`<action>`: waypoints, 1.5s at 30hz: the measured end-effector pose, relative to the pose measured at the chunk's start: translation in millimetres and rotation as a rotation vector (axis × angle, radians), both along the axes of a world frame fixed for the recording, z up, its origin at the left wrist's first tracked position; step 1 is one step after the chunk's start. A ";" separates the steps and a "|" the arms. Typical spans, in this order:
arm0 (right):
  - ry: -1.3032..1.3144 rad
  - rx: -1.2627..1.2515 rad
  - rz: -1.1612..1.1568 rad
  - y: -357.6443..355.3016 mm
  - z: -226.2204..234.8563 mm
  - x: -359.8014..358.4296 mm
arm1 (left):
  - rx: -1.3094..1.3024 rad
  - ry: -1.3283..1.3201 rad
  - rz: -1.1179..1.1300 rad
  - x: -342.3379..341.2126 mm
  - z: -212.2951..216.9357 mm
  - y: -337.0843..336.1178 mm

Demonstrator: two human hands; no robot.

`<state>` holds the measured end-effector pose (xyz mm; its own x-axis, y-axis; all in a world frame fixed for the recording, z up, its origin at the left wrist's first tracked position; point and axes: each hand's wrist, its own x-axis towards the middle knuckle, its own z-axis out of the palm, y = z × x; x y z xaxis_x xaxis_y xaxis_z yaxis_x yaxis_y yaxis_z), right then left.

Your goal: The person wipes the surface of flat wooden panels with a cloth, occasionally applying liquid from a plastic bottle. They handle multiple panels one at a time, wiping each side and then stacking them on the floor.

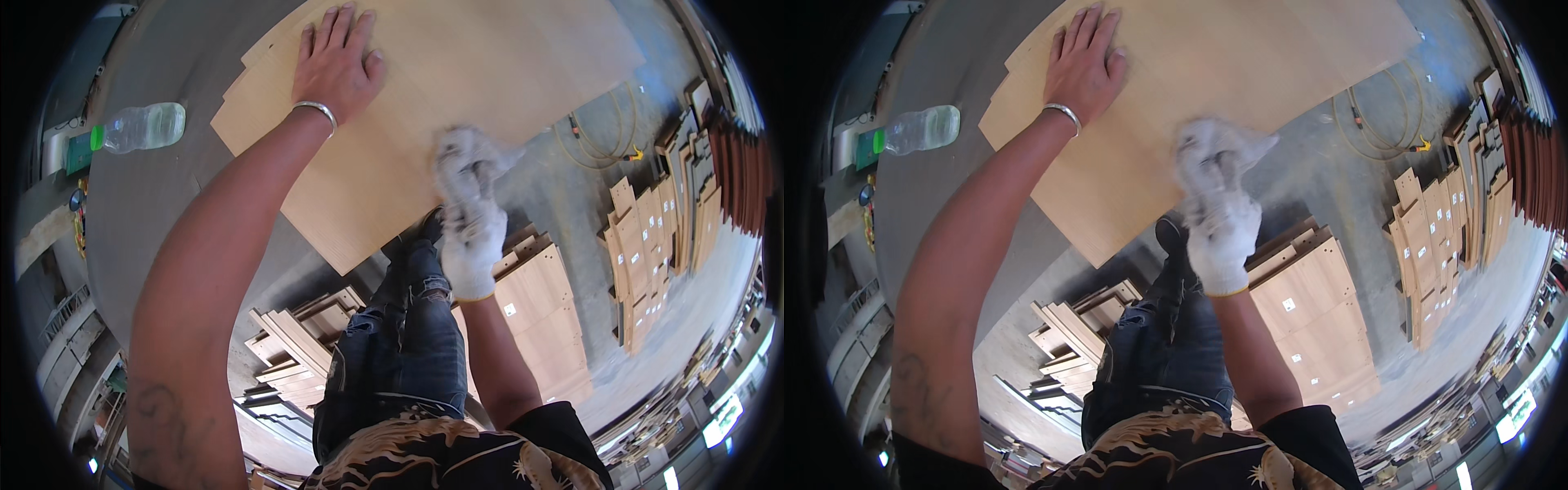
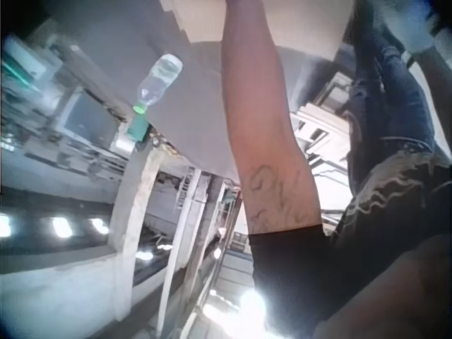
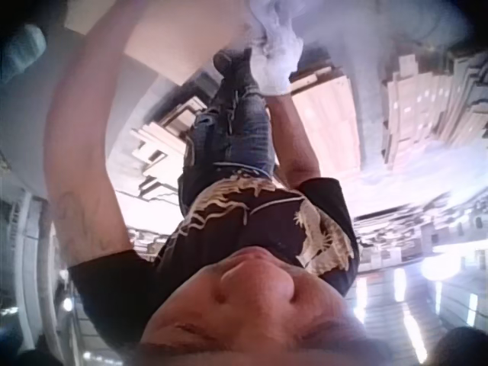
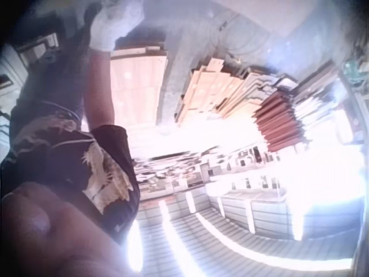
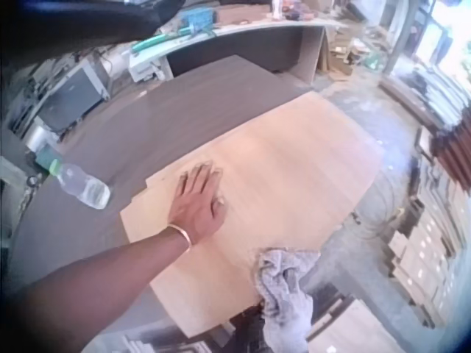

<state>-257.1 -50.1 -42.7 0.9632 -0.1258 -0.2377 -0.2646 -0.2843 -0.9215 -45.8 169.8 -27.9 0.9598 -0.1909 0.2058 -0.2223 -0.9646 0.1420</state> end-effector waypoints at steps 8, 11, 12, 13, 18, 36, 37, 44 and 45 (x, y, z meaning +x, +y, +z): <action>-0.269 -0.341 0.107 -4.0 27.2 5.3 | 0.007 -0.006 0.006 -8.4 1.5 11.6; -0.313 -0.358 0.095 12.2 35.6 -3.5 | -0.008 0.012 0.010 -5.2 4.6 8.0; -0.340 -0.368 0.194 30.6 39.7 -23.1 | -0.008 0.010 0.013 -6.1 4.0 8.8; -0.065 -0.318 0.444 41.8 42.7 -46.6 | -0.015 0.010 0.010 -7.0 2.0 7.0; -0.264 -0.421 0.638 47.9 54.1 -57.2 | 0.011 -0.044 0.005 -7.9 -0.4 16.2; -0.310 -0.368 0.572 67.4 47.5 -80.3 | -0.028 -0.036 0.009 -9.1 4.0 5.5; -0.329 -0.348 0.660 72.8 48.2 -87.4 | -0.036 -0.035 0.011 -8.4 3.6 5.4; -0.191 -0.237 0.894 71.4 63.4 -100.0 | -0.047 -0.031 0.029 -12.1 -0.4 11.5; 0.082 -0.256 1.042 73.5 58.5 -119.5 | -0.067 -0.020 0.024 -11.6 0.7 9.3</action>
<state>-376.6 23.5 15.8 0.6069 0.6927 -0.3896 0.1613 -0.5874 -0.7931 -57.5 179.1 -27.1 0.9594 -0.1534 0.2368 -0.2031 -0.9581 0.2022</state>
